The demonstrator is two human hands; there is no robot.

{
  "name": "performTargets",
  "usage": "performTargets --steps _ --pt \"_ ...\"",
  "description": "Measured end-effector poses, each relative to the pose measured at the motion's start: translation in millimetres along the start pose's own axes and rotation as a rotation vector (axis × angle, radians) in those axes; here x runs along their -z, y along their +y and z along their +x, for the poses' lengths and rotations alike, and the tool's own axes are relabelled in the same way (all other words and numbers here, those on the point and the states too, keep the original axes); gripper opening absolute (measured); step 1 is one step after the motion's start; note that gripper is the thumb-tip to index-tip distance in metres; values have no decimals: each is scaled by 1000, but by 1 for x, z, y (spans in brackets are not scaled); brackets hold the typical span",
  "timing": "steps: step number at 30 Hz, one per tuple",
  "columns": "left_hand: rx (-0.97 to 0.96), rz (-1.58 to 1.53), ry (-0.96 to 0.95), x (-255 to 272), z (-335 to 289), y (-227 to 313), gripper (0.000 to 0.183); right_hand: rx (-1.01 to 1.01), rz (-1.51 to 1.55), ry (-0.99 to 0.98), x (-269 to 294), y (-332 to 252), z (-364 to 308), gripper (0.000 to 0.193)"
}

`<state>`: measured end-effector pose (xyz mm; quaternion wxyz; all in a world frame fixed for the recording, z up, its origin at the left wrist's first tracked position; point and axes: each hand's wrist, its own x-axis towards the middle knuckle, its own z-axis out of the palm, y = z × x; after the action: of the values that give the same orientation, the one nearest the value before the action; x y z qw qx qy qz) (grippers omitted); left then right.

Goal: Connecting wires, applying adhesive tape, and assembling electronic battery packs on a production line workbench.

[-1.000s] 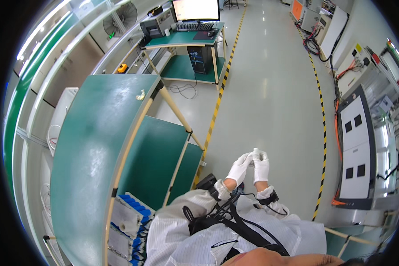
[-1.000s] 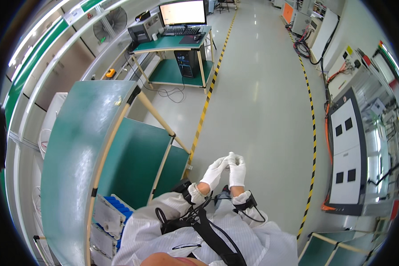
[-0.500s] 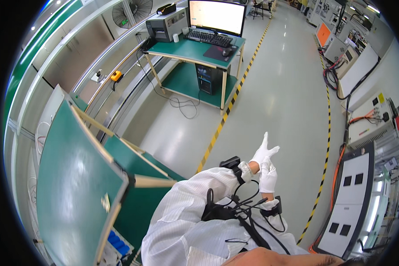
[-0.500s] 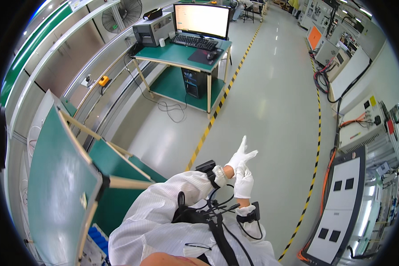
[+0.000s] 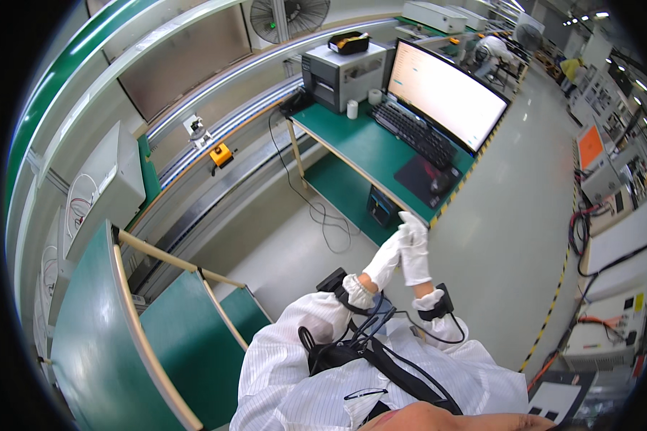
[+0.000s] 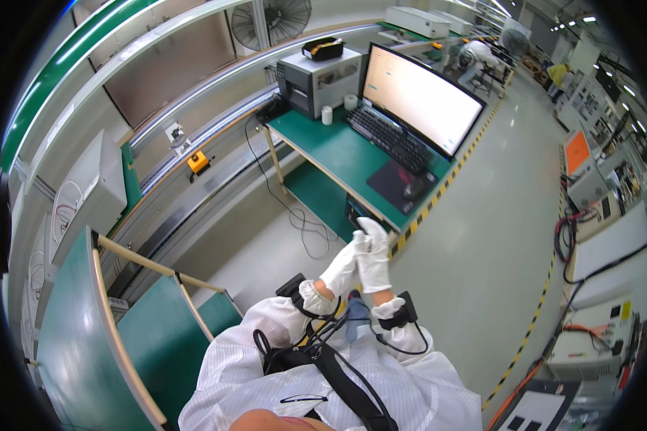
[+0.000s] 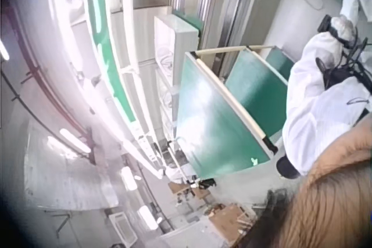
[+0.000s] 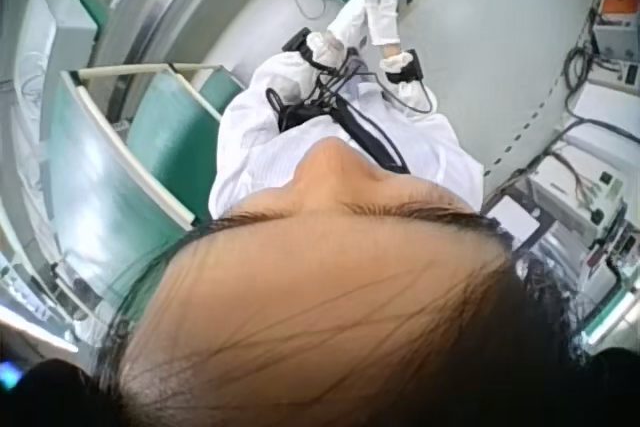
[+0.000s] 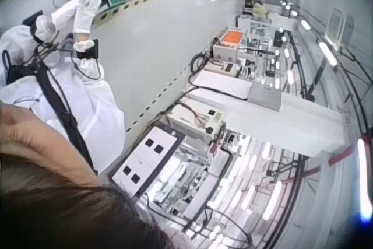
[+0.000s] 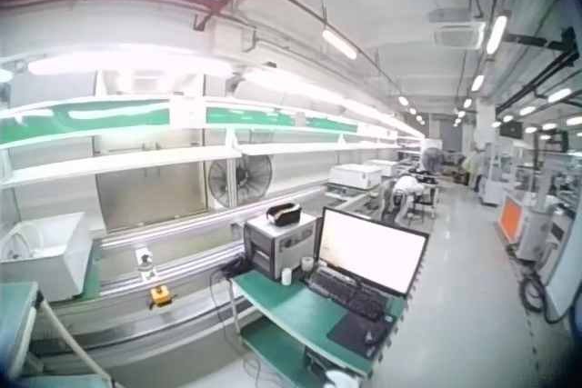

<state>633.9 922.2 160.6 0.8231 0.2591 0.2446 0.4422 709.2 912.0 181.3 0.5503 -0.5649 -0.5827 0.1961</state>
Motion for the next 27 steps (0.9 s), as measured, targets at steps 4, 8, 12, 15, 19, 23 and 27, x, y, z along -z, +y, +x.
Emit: performTargets --steps 4,8,12,15,19,23,27 --pt "-184 178 -22 50 84 34 32 -37 184 -166 -62 15 88 33" --pt "-248 555 -94 51 146 126 42 31 158 -190 -107 54 169 34" --pt "-532 770 66 102 208 191 41 194 197 -298 -159 28 272 29" --pt "-404 322 153 102 234 271 60 130 -138 1 -158 2 397 25" --pt "-245 263 124 146 287 336 57 402 -527 353 -195 43 546 24" --pt "-275 316 49 181 331 392 58 139 -825 -38 -238 81 665 23" --pt "-218 243 41 204 367 429 56 -28 -1202 -397 -271 94 714 41"
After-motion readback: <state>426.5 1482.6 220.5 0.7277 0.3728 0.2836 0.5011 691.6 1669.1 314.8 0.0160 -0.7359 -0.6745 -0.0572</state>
